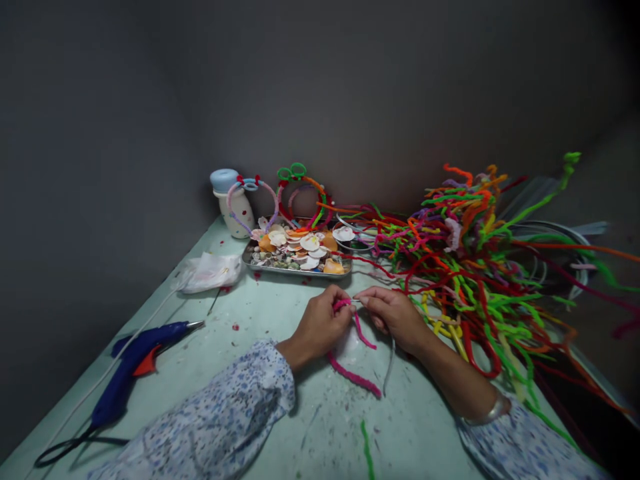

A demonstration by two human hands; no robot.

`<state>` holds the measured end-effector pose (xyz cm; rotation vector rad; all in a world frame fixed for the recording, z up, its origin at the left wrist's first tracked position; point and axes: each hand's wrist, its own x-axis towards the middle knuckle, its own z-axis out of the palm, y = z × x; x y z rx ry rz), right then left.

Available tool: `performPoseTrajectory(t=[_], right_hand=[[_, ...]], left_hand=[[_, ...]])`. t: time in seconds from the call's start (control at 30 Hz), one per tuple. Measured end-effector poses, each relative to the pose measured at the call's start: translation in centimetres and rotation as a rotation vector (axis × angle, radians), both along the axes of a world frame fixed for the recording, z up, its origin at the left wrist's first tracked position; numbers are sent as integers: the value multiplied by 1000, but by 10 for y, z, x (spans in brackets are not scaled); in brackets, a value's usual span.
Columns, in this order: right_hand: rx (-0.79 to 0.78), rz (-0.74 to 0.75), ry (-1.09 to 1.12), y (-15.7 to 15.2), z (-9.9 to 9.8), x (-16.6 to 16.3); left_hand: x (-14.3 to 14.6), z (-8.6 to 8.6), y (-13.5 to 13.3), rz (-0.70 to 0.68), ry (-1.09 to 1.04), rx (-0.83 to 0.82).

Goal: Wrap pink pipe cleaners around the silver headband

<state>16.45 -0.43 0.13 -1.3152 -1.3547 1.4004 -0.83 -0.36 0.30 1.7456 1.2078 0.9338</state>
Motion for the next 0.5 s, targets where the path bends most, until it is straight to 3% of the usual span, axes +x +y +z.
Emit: performPoseTrajectory(t=[0.5], right_hand=[[9, 10, -7, -2, 2, -1]], left_hand=[[0, -3, 1, 35, 49, 56]])
